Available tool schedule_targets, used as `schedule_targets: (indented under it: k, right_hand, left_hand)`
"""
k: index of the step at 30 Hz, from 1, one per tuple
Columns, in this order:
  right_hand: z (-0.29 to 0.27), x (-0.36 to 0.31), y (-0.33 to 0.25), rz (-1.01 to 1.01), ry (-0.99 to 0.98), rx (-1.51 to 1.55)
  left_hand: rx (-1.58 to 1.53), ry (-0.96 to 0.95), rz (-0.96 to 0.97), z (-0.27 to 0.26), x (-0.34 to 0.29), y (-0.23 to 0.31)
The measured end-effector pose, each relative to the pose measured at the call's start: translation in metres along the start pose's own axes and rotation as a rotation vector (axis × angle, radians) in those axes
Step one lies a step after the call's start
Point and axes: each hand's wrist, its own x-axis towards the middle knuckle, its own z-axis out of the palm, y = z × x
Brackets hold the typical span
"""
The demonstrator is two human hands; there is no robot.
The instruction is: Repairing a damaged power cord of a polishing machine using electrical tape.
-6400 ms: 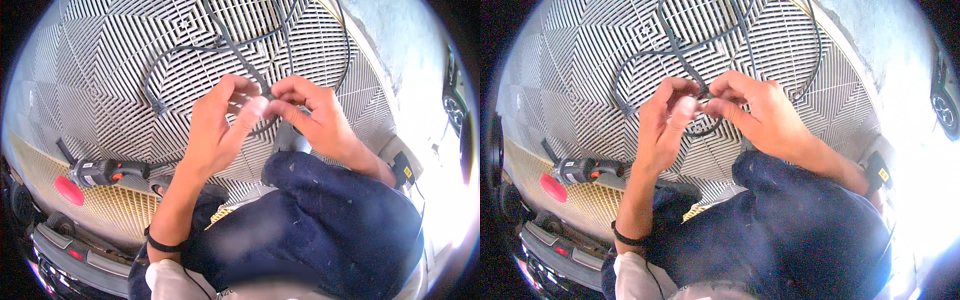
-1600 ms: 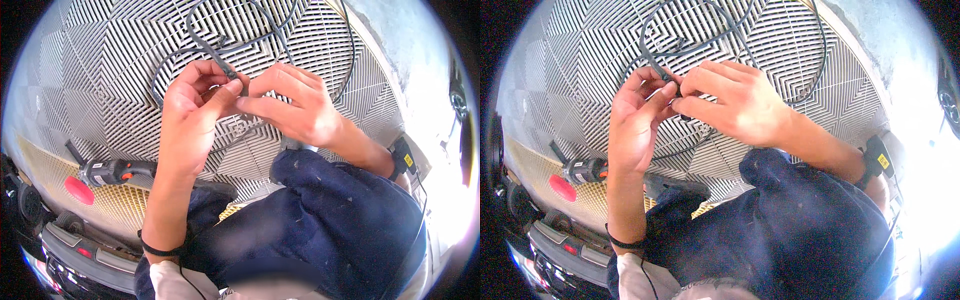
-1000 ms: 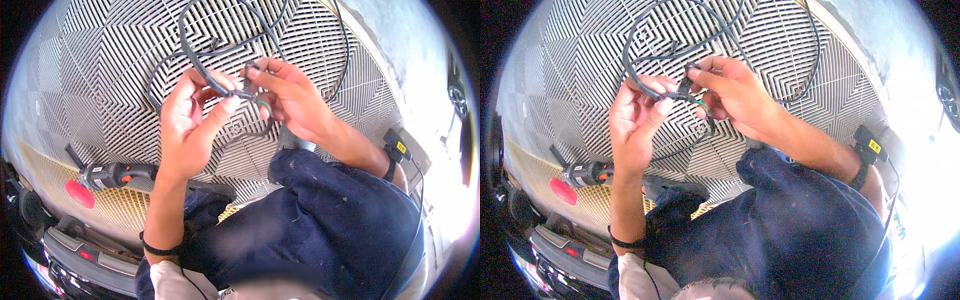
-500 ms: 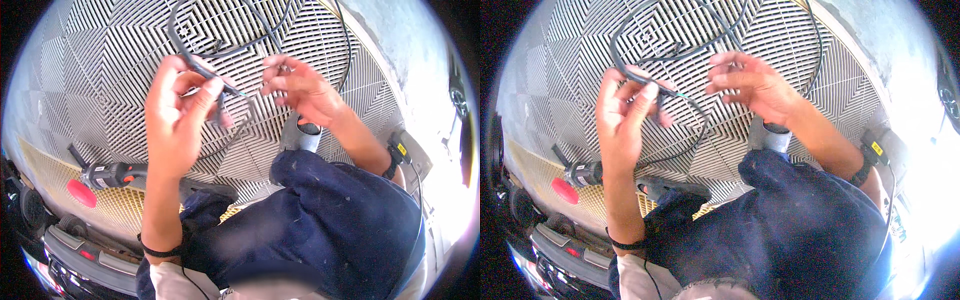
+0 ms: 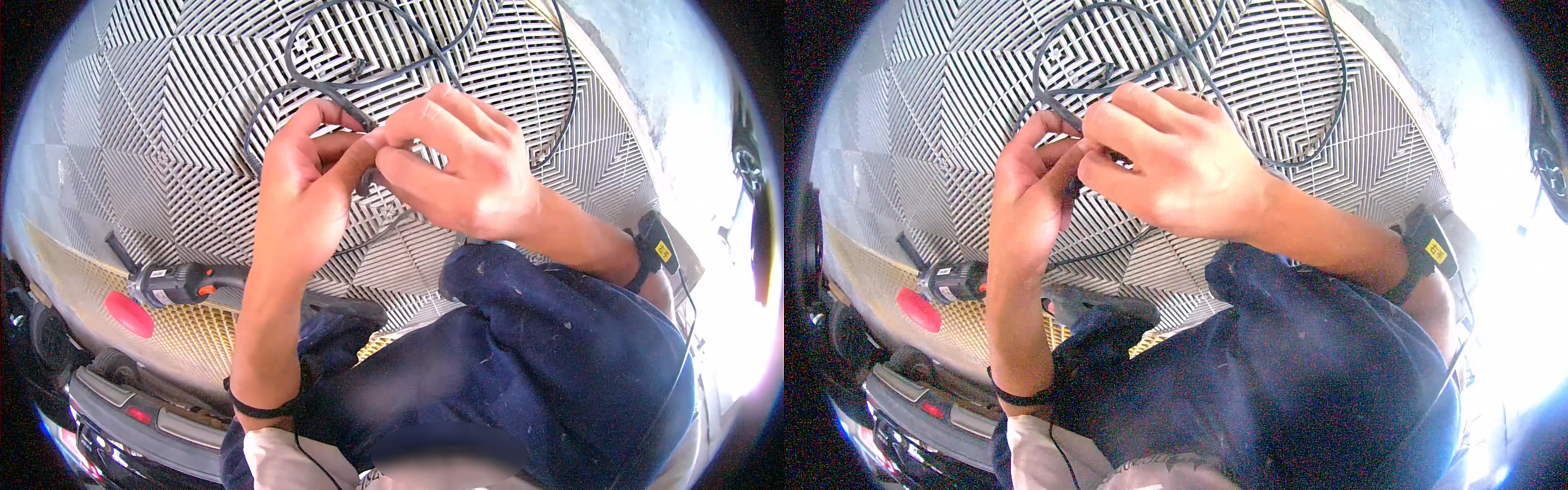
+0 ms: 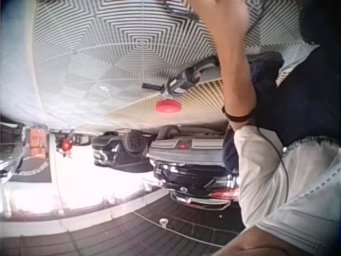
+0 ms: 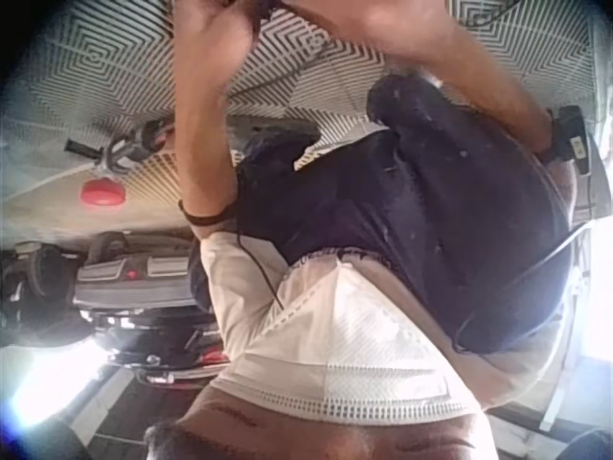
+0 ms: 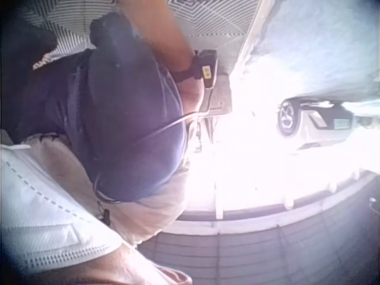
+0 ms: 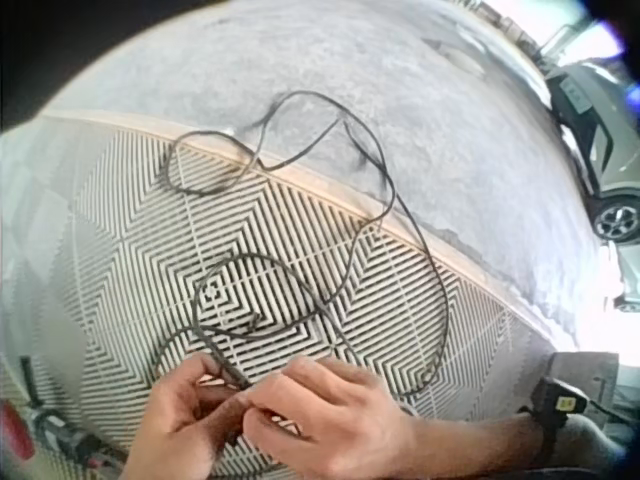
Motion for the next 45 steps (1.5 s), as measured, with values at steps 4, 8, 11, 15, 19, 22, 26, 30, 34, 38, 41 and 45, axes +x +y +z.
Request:
schedule_targets:
  k: [4,8,11,15,19,22,26,30,34,38,41,45]
  right_hand:
    - [-0.013,0.003,0.001,0.189,0.057,0.232]
    - [-0.029,0.003,-0.002,0.51,0.085,0.423]
    - [-0.023,-0.004,0.006,0.497,0.152,0.456]
    - [-0.025,0.007,-0.001,0.959,0.075,0.82]
    - [-0.016,0.001,0.006,1.092,0.124,1.071]
    - [-0.013,-0.004,0.009,1.239,0.132,1.217]
    - [-0.011,-0.004,0.008,1.341,0.147,1.257]
    - [-0.011,-0.009,0.011,1.422,0.121,1.276]
    - [0.001,-0.016,0.009,1.528,0.074,1.373]
    - [0.008,-0.035,0.018,1.555,-0.396,1.817]
    - [0.006,-0.045,0.024,1.739,-0.408,1.909]
    - [-0.005,-0.063,0.045,1.913,0.15,1.428]
  left_hand:
    - [-0.014,0.006,-0.076,-0.005,0.001,0.009]
    - [-0.109,-0.049,0.107,0.003,0.006,-0.003]
    - [-0.25,0.022,0.189,0.016,0.005,-0.007]
    - [-0.141,-0.099,0.51,0.006,0.006,-0.018]
    - [-0.128,-0.16,0.448,0.001,0.004,-0.019]
    - [-0.137,-0.204,0.392,0.001,0.001,-0.016]
    - [-0.219,-0.215,0.335,0.003,0.0,-0.02]
    - [0.146,-0.116,0.588,0.005,0.007,-0.019]
    - [0.291,-0.278,0.59,0.003,0.01,-0.014]
    - [0.408,-0.244,0.51,0.01,-0.002,-0.003]
    - [0.446,-0.151,0.5,0.0,0.004,0.006]
    - [0.166,0.07,0.434,-0.01,0.007,0.007]
